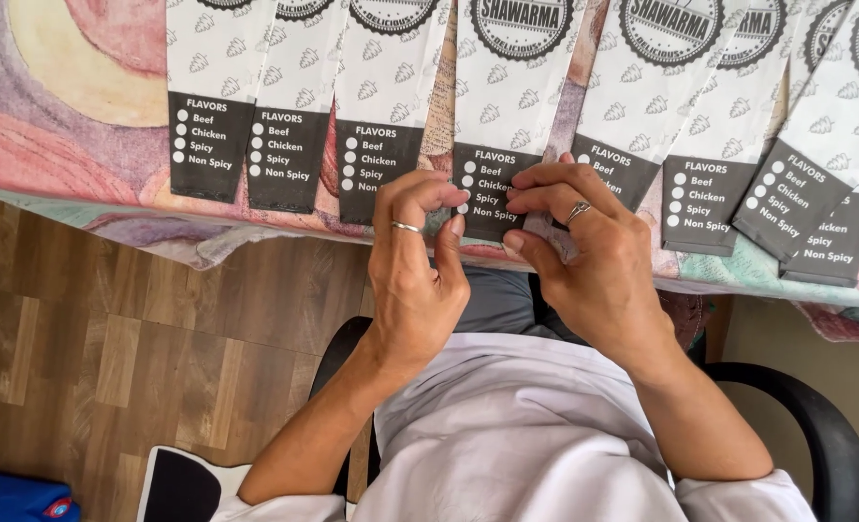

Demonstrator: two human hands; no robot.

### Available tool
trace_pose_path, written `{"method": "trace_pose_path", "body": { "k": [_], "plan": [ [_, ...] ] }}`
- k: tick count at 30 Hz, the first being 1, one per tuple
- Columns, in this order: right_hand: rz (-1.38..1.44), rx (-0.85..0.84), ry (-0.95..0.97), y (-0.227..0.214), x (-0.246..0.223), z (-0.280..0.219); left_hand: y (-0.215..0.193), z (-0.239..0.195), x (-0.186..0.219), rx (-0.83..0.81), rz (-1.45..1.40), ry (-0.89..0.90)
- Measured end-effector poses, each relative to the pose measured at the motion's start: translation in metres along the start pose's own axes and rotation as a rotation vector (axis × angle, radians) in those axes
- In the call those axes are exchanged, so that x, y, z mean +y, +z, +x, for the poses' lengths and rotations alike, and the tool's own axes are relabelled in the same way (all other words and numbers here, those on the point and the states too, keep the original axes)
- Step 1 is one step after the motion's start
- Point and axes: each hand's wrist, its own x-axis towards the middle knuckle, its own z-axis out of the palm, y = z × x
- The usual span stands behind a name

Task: Aligning stacks of paper packaging sleeves and applying glue to the edges for assembly.

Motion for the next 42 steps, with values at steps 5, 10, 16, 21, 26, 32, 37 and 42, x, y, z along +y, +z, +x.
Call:
{"method": "trace_pose_path", "body": {
  "k": [5, 10, 16, 21, 26, 32, 37, 42],
  "plan": [
    [-0.05, -0.02, -0.119, -0.002, 0.002, -0.001, -0.01, -0.005, -0.014, 0.054, 0.199, 0.152],
    [-0.116, -0.077, -0.152, -0.015, 0.002, -0.005, -0.01, -0.006, -0.025, -0.062, 0.471, 0.102],
    [-0.266, -0.069, -0.07, -0.05, 0.01, -0.025, 0.01, -0.012, -0.013, -0.196, 0.296, 0.181],
    [-0.279, 0.08, -0.135, -0.037, -0.004, -0.024, -0.006, -0.012, -0.023, -0.304, 0.15, 0.165],
    [-0.039, -0.004, -0.268, 0.008, -0.009, -0.009, -0.052, 0.012, -0.027, -0.339, 0.05, 0.259],
    [-0.147, 0.032, -0.314, 0.017, 0.001, -0.012, -0.051, 0.009, -0.038, -0.332, -0.036, 0.311],
    [-0.153, 0.013, -0.308, 0.017, 0.004, -0.016, -0.049, 0.009, -0.042, -0.312, -0.039, 0.371],
    [-0.085, 0.02, -0.367, 0.017, 0.003, -0.012, -0.048, 0.007, -0.042, -0.292, -0.035, 0.368]
  ]
}}
